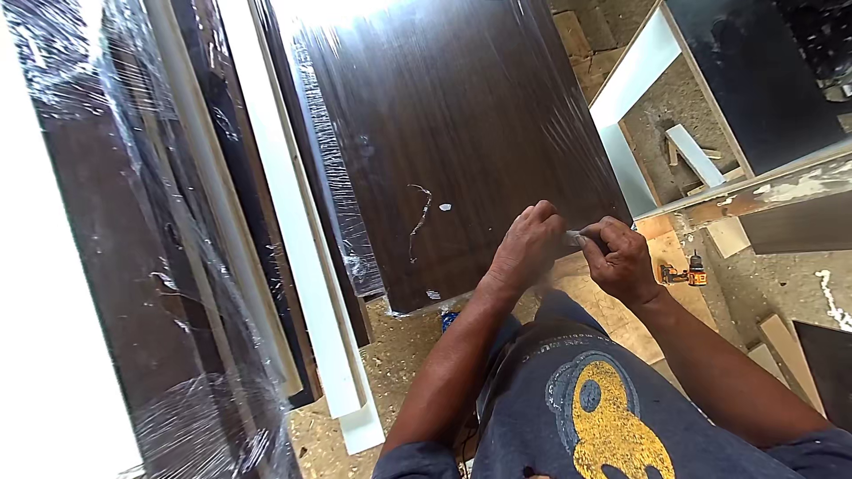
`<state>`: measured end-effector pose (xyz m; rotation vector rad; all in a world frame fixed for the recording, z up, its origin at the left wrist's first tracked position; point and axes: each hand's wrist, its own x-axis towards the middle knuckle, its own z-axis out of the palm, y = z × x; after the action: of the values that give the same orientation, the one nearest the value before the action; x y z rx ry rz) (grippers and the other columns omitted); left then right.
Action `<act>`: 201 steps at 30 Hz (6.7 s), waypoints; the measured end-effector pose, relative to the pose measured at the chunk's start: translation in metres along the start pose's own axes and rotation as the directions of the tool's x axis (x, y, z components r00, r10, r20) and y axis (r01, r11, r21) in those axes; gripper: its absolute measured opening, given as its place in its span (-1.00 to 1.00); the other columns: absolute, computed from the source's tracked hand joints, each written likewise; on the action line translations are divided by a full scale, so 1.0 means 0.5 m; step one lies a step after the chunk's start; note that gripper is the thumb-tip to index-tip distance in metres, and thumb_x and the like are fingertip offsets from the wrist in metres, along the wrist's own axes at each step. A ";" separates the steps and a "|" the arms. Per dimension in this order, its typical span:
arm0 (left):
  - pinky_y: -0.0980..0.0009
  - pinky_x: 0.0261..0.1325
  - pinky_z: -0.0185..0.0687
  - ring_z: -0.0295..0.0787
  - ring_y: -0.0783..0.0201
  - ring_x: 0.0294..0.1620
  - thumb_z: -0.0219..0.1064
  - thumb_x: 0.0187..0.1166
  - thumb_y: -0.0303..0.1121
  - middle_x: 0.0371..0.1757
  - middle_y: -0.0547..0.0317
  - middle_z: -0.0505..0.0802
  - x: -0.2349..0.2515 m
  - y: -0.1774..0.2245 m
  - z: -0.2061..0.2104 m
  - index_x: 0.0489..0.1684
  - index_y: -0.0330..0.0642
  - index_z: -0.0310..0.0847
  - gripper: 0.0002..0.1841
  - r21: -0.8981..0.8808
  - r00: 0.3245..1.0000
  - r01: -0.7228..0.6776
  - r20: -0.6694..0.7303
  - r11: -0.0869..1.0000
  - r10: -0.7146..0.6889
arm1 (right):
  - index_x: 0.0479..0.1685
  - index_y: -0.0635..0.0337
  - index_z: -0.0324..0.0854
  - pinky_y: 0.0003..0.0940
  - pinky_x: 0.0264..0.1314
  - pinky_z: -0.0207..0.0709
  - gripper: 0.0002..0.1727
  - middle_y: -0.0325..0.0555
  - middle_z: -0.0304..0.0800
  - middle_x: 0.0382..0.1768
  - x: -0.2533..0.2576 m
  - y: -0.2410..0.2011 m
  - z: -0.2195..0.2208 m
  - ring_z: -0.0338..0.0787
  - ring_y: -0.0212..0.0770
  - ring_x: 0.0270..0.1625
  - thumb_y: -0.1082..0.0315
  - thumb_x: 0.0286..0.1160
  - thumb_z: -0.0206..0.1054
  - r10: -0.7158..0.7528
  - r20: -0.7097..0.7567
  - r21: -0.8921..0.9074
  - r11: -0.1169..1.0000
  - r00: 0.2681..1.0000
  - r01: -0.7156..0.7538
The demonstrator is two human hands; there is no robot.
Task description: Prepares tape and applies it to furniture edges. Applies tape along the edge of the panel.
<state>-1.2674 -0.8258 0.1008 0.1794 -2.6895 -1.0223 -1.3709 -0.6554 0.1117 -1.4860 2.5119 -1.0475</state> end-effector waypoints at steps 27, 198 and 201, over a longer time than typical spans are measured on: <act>0.25 0.22 0.68 0.72 0.12 0.10 0.30 0.64 -0.42 0.04 0.06 0.76 0.001 0.000 0.001 -0.12 -0.15 0.79 -0.87 0.013 1.000 0.005 0.005 1.000 -0.005 | -0.23 0.26 0.79 -0.41 -0.30 0.62 -0.83 -0.14 0.71 -0.37 0.001 0.006 -0.009 0.69 -0.32 -0.35 0.35 0.51 0.32 -0.010 0.009 0.038 0.999 1.000 0.010; -0.02 0.49 0.38 0.49 0.19 0.58 0.37 0.58 -0.09 0.52 0.37 0.68 0.044 -0.006 -0.025 0.00 0.15 0.80 -0.80 0.252 0.991 0.059 0.100 0.966 -0.086 | 0.04 0.05 0.80 0.12 -0.16 0.61 -0.53 -0.11 0.80 -0.23 0.089 0.119 -0.096 0.81 -0.03 -0.18 -0.04 0.25 0.57 -0.242 0.452 -0.022 0.959 0.859 0.282; 0.06 0.46 0.40 0.55 0.24 0.49 0.27 0.67 -0.22 0.39 0.39 0.75 0.062 -0.028 -0.028 -0.17 0.05 0.78 -0.84 0.229 0.995 0.054 0.065 0.972 -0.070 | -0.20 0.01 0.85 -0.02 -0.22 0.56 -0.80 -0.22 0.71 -0.36 0.086 0.130 -0.095 0.71 -0.18 -0.30 0.13 0.43 0.43 -0.232 0.401 0.085 0.973 0.886 0.216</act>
<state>-1.2930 -0.8515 0.1076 0.2760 -2.8801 -0.7472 -1.4607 -0.6438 0.1239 -1.7972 2.0596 -0.7013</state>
